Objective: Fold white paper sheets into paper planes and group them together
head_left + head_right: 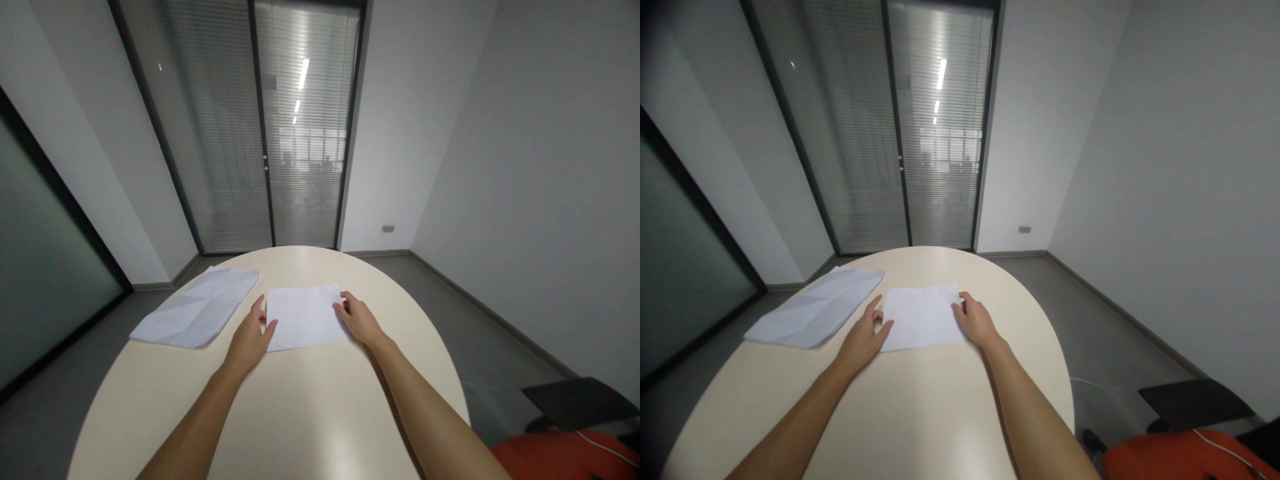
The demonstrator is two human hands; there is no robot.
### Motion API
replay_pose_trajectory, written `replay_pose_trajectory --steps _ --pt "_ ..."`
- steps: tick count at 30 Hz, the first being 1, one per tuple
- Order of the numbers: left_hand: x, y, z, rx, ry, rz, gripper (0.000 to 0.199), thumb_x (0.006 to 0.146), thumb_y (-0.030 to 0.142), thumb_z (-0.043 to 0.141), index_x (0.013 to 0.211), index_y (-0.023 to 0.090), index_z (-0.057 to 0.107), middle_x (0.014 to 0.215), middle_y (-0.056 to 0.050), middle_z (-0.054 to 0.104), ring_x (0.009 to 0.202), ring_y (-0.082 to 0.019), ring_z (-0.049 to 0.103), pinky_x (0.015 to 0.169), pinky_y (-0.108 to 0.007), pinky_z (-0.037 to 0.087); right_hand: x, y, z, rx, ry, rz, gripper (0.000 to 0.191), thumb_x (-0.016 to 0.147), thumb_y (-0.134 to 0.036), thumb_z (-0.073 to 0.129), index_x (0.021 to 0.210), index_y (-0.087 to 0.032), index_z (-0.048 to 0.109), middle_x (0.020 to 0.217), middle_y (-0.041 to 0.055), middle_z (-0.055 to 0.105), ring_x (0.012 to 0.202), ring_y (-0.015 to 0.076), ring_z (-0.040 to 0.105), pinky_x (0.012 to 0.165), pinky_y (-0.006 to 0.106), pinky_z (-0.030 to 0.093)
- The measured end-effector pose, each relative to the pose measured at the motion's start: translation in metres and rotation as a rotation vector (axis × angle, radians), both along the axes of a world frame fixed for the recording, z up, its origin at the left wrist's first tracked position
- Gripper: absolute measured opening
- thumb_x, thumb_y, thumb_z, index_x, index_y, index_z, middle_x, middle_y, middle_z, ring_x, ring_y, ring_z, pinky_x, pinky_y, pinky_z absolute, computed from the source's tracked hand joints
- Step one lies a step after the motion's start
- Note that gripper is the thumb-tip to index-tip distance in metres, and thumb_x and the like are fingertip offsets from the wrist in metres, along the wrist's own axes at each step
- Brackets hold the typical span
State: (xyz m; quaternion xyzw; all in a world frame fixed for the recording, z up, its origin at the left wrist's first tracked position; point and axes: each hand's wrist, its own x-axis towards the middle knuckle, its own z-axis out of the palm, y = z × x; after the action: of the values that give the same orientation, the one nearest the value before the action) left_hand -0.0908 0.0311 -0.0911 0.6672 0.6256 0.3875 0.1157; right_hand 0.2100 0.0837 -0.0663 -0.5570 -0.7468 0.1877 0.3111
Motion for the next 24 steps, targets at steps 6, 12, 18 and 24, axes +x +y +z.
replay_pose_trajectory --steps 6,12,18,24 --pt "0.001 0.001 -0.011 0.11 0.22 -0.148 0.062 0.09 0.037 0.061 0.147 0.015 0.048 0.159 -0.018 0.039 0.15 -0.032 0.033 0.121 -0.052 0.03 -0.001 -0.002 0.0 -0.007 -0.039 0.016 0.041 0.097 -0.035 0.049 0.133 -0.016 0.055 0.083 0.0034 0.072 0.074 0.0194 0.064 0.069 0.028 0.041" --pt "0.007 -0.01 -0.01 -0.019 0.35 -0.329 0.05 0.095 0.039 0.058 0.143 0.023 0.056 0.163 -0.012 0.034 0.151 -0.03 0.03 0.123 -0.054 0.026 -0.004 -0.005 0.002 -0.04 -0.137 0.03 0.049 0.099 -0.032 0.045 0.144 -0.014 0.049 0.098 0.0093 0.075 0.088 0.0225 0.068 0.079 0.031 0.046" --pt "0.012 -0.017 0.005 -0.062 0.367 -0.407 0.038 0.096 0.037 0.057 0.133 0.03 0.066 0.154 -0.01 0.05 0.143 -0.029 0.044 0.121 -0.055 0.029 -0.013 -0.012 0.012 0.192 -0.322 -0.03 0.058 0.093 -0.025 0.052 0.149 -0.011 0.045 0.151 0.018 0.048 0.136 0.0303 0.046 0.112 0.043 0.038" --pt "0.027 -0.021 0.023 0.021 0.325 -0.462 0.032 0.093 0.032 0.061 0.123 0.029 0.072 0.138 -0.007 0.064 0.126 -0.027 0.057 0.112 -0.048 0.042 -0.043 -0.039 0.024 0.256 -0.338 0.213 0.059 0.098 -0.027 0.044 0.156 -0.019 0.036 0.166 0.011 0.026 0.154 0.0307 0.019 0.124 0.054 0.019"
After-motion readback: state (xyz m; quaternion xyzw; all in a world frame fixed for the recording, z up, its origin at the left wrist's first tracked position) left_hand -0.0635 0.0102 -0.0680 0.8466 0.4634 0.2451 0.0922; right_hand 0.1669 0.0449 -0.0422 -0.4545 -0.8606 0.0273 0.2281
